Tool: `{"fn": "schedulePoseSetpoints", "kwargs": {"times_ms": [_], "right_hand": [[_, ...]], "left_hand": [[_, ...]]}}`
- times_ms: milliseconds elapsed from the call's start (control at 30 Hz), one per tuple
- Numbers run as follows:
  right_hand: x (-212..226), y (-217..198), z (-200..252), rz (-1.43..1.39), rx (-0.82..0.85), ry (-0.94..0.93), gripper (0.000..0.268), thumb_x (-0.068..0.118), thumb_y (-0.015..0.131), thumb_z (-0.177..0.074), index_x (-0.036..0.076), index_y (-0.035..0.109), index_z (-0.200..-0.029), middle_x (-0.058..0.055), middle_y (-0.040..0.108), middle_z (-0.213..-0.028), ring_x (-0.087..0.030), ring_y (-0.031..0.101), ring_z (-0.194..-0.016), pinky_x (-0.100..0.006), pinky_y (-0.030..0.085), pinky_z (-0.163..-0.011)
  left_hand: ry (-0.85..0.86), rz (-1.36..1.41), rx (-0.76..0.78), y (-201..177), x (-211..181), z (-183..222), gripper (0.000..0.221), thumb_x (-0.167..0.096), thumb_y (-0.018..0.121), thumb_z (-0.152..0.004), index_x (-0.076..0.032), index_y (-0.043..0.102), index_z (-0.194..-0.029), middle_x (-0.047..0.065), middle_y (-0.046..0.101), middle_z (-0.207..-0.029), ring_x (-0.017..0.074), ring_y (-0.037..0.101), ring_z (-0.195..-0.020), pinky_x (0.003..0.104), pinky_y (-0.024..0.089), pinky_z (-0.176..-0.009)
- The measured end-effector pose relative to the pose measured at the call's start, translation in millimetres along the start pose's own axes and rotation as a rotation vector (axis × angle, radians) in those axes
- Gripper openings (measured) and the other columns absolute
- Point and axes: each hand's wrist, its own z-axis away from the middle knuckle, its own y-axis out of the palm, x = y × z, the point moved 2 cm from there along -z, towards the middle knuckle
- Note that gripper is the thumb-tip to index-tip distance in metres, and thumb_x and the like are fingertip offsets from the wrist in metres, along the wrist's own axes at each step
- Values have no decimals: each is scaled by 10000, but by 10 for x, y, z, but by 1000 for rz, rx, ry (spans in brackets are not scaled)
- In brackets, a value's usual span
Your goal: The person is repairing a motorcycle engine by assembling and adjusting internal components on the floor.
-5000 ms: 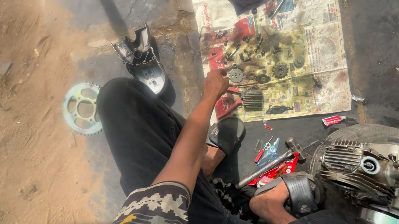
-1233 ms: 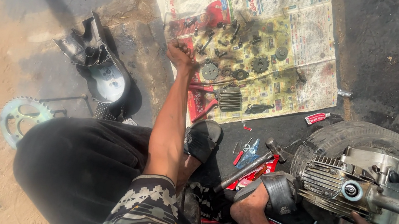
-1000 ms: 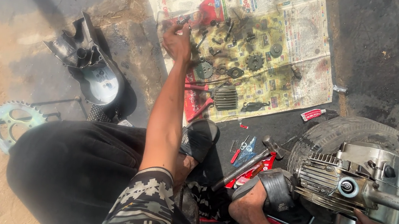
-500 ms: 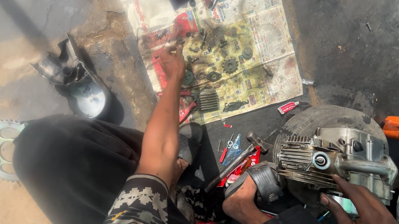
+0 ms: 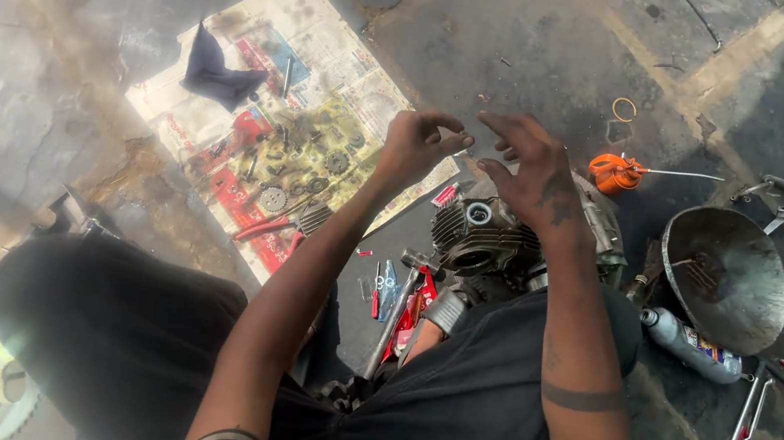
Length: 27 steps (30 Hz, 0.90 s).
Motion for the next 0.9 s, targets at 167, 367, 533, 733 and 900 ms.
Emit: {"fn": "schedulePoseSetpoints", "kwargs": {"times_ms": [167,367,533,733,900], "right_hand": [[-218,321,146,-18,17,-155,362,60,781,-889,82,686,-1238,-95,707,-1136,-222,744,-934,-353,613,-802],[28,419,416,-38,85,-138,318,118,809,-849,77,714,-1150,-87,691,-1006,-235,739,-860,-370,601,-753],[-176,733,661,-48,65,-143,288,147,804,-862,86,705,-1126,-83,704,-1029,-240,749,-906,-367,609,-770],[-409,856,755,18,73,-77,314,100,778,-875,62,674,-1169,-121,728,-1046,-277,749,-936,-372,618,-777],[-482,929,779,53,86,-83,395,54,749,-869,34,643,-1249,-139,733,-1038,-289,747,-921,-378,619,-784]], "left_hand": [[-24,25,270,-24,-239,268,280,-201,834,-816,-27,815,-1035,-43,550,-578,34,471,-526,265,355,-465],[-415,308,347,-260,-232,737,310,-215,844,-819,-25,800,-1061,-36,531,-551,66,403,-471,270,298,-419],[-613,486,352,-62,192,1072,291,-229,839,-847,-37,804,-1062,-56,520,-610,51,423,-509,246,329,-445],[-739,600,413,207,424,1247,261,-271,793,-908,-15,786,-961,-20,576,-611,64,430,-483,241,317,-446],[-660,640,461,200,429,1153,212,-239,775,-911,-33,795,-957,-39,591,-625,41,396,-478,239,312,-441]]}}
